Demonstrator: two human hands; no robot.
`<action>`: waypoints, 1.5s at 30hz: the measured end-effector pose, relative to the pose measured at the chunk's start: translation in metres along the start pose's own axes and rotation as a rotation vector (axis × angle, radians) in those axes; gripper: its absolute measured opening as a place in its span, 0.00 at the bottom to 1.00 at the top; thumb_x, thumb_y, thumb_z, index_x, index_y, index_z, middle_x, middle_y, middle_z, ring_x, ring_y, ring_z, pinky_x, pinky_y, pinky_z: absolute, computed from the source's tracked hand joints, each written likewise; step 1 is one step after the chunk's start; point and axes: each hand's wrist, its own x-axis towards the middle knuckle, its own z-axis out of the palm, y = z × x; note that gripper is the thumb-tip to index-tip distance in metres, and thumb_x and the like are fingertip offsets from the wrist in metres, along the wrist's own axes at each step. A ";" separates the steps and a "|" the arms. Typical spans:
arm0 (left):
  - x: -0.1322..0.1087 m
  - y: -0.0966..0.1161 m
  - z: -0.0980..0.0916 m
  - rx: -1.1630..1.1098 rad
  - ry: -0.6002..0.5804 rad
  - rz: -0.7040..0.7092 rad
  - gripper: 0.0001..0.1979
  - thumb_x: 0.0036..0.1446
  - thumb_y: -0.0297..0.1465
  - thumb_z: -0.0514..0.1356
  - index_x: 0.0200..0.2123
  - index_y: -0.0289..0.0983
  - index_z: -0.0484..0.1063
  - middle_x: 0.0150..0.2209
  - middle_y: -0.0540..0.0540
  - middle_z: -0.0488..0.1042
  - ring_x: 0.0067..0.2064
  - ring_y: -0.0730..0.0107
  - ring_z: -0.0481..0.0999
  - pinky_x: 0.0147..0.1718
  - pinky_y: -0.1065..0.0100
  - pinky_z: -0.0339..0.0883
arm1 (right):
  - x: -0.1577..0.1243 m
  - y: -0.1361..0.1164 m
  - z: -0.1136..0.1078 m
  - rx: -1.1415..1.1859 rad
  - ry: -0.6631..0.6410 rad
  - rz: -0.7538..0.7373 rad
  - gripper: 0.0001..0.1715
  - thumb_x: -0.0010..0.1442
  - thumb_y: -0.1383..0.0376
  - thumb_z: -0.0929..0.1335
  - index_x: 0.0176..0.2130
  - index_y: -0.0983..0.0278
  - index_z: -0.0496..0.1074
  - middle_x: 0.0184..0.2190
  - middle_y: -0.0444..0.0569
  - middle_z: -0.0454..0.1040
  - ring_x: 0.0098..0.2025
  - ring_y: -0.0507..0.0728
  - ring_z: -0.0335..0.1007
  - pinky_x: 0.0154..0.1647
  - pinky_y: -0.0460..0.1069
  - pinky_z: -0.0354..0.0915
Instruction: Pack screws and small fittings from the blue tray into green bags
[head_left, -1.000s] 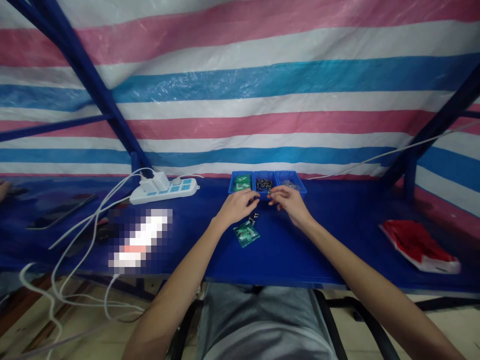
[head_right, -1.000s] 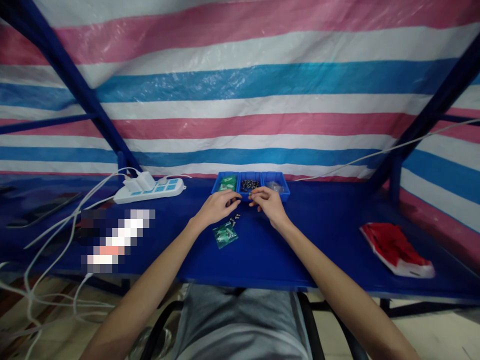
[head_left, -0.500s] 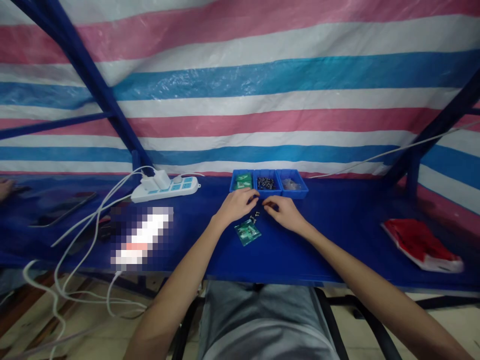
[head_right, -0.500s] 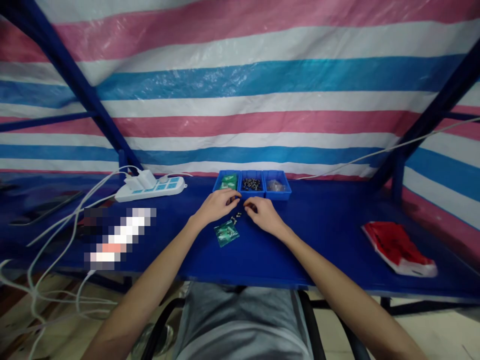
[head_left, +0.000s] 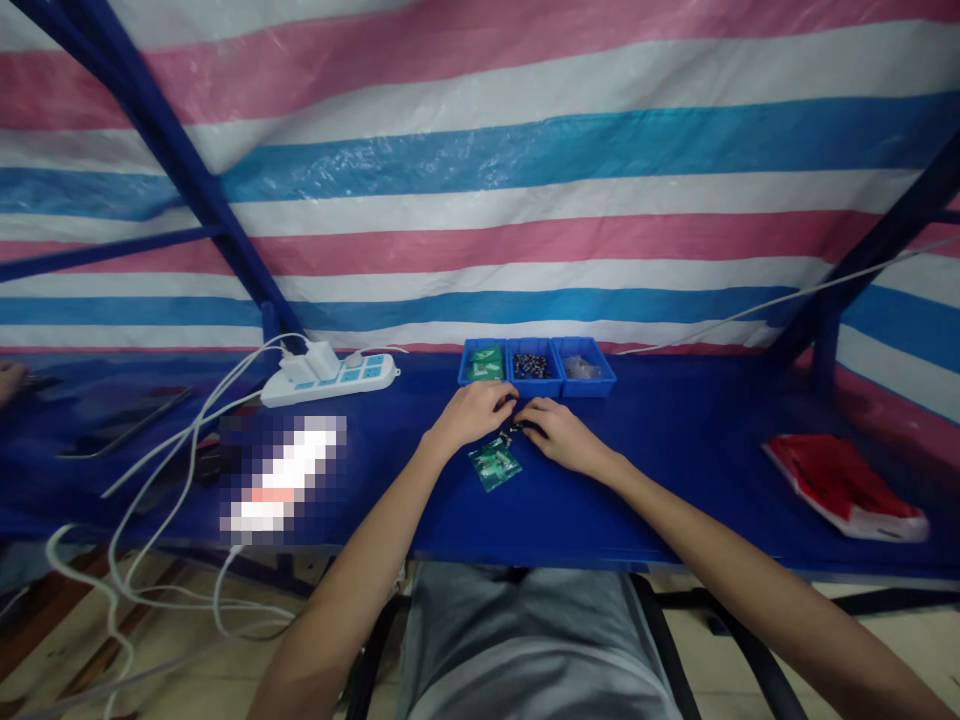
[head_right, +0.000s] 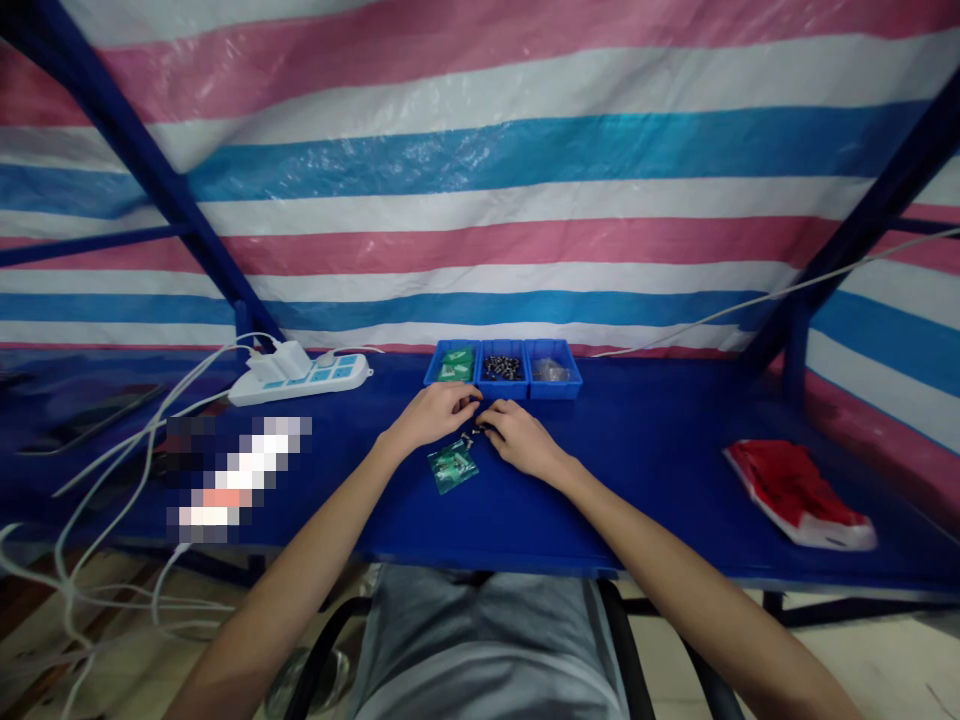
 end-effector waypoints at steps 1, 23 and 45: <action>0.000 0.000 0.000 0.002 0.000 0.001 0.10 0.65 0.33 0.56 0.45 0.39 0.75 0.34 0.47 0.77 0.36 0.66 0.76 0.33 0.68 0.66 | 0.000 0.000 0.000 -0.007 0.002 0.012 0.14 0.66 0.70 0.65 0.48 0.61 0.75 0.45 0.54 0.74 0.50 0.61 0.69 0.53 0.55 0.66; 0.000 0.003 0.001 -0.067 -0.028 0.059 0.07 0.61 0.35 0.61 0.39 0.39 0.75 0.34 0.49 0.75 0.34 0.70 0.74 0.30 0.70 0.62 | 0.008 0.001 -0.010 0.265 0.241 0.225 0.05 0.63 0.67 0.67 0.38 0.62 0.75 0.34 0.49 0.78 0.36 0.57 0.74 0.41 0.50 0.66; 0.000 0.008 0.002 -0.077 0.059 0.104 0.08 0.64 0.36 0.59 0.42 0.38 0.72 0.33 0.50 0.72 0.33 0.71 0.71 0.32 0.70 0.61 | 0.009 0.004 -0.011 0.362 0.238 0.319 0.14 0.64 0.60 0.64 0.33 0.63 0.76 0.29 0.47 0.78 0.32 0.57 0.72 0.36 0.49 0.62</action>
